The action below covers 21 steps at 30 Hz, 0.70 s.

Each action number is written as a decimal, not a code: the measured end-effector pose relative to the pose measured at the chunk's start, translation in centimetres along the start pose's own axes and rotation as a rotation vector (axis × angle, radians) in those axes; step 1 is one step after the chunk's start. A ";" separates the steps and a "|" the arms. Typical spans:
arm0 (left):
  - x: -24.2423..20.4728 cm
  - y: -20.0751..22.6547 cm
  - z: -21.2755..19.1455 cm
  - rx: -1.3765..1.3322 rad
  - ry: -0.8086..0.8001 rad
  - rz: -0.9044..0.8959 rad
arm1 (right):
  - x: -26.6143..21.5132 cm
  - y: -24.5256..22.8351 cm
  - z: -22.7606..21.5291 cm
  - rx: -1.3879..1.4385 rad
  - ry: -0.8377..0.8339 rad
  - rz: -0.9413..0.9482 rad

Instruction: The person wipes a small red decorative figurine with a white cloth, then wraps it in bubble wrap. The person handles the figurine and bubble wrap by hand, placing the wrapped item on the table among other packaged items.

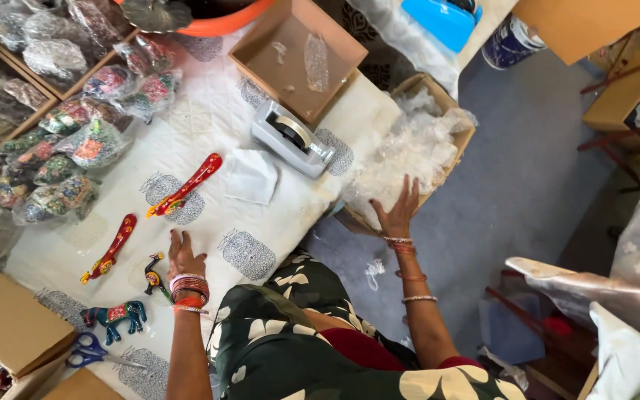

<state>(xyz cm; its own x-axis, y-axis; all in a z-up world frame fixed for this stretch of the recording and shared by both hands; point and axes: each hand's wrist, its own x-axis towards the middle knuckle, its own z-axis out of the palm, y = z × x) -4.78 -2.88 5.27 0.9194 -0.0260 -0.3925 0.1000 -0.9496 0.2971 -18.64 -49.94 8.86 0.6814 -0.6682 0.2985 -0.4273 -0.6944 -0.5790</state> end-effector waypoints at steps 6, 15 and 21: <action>-0.3 0.8 -1.2 -0.004 -0.038 -0.020 | 1.8 8.4 4.7 -0.360 -0.246 -0.143; -0.2 0.5 -0.9 -0.024 -0.038 -0.024 | 9.6 16.3 1.4 1.329 0.260 1.129; -0.3 0.5 -1.2 -0.041 -0.023 -0.005 | 9.5 14.1 -0.2 1.436 0.132 0.988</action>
<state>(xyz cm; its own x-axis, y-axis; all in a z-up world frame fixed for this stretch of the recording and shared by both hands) -4.56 -2.93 6.59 0.9098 -0.0290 -0.4141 0.1205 -0.9361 0.3303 -18.31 -66.08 3.68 0.4319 -0.7238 -0.5381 0.2533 0.6699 -0.6979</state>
